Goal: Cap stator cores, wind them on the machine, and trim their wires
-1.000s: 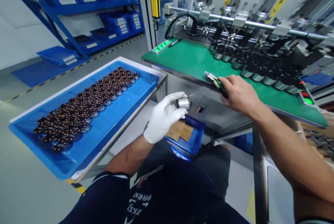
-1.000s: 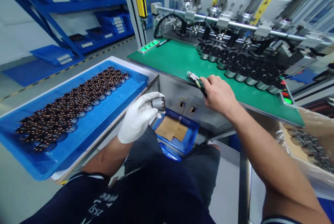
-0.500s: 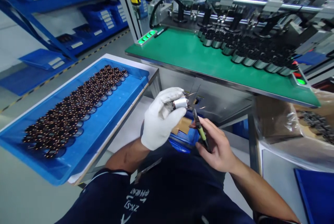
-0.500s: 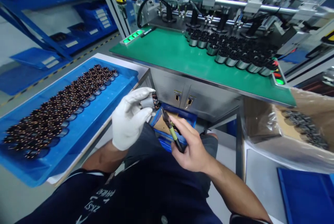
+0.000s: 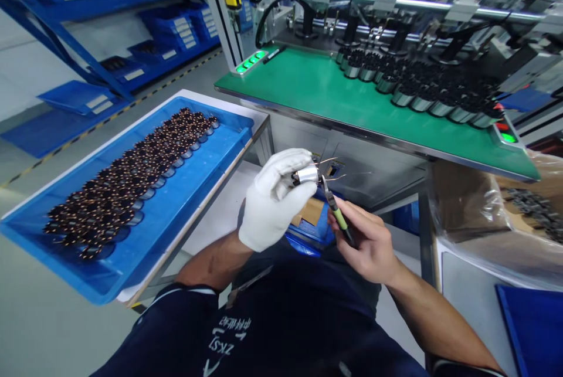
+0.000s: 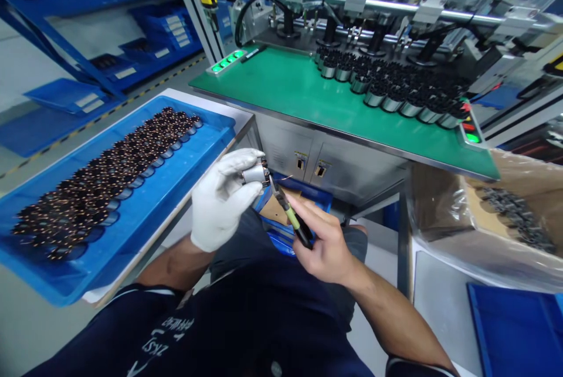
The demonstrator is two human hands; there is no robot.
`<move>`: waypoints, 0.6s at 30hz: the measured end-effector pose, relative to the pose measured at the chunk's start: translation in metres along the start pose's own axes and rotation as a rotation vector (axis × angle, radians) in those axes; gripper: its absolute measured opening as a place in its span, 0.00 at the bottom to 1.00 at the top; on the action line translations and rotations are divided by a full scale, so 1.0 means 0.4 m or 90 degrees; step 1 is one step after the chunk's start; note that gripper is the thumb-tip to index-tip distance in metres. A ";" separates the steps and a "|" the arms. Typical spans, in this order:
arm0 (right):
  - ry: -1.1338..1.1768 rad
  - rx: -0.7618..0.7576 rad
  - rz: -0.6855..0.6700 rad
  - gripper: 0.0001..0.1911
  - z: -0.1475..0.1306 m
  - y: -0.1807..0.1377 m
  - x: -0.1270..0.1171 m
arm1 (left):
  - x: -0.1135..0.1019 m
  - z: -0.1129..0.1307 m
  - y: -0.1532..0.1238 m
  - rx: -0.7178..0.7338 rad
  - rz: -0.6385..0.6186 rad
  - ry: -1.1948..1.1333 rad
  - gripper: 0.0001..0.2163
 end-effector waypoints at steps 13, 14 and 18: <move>0.241 0.176 -0.171 0.40 -0.066 -0.006 -0.035 | -0.025 -0.026 -0.013 0.010 -0.033 0.123 0.26; 0.245 0.174 -0.171 0.40 -0.066 -0.003 -0.034 | -0.025 -0.025 -0.013 0.008 -0.039 0.125 0.26; 0.247 0.172 -0.166 0.38 -0.068 0.010 -0.027 | -0.030 -0.025 -0.019 0.008 -0.055 0.119 0.27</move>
Point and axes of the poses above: each hand's wrist, its own y-axis towards the middle knuckle, its own x-axis out of the palm, z = x × y, the point moved 2 cm from there along y, towards the middle knuckle, and after that the axes turned 4 degrees about -y, right-handed, at the moved point
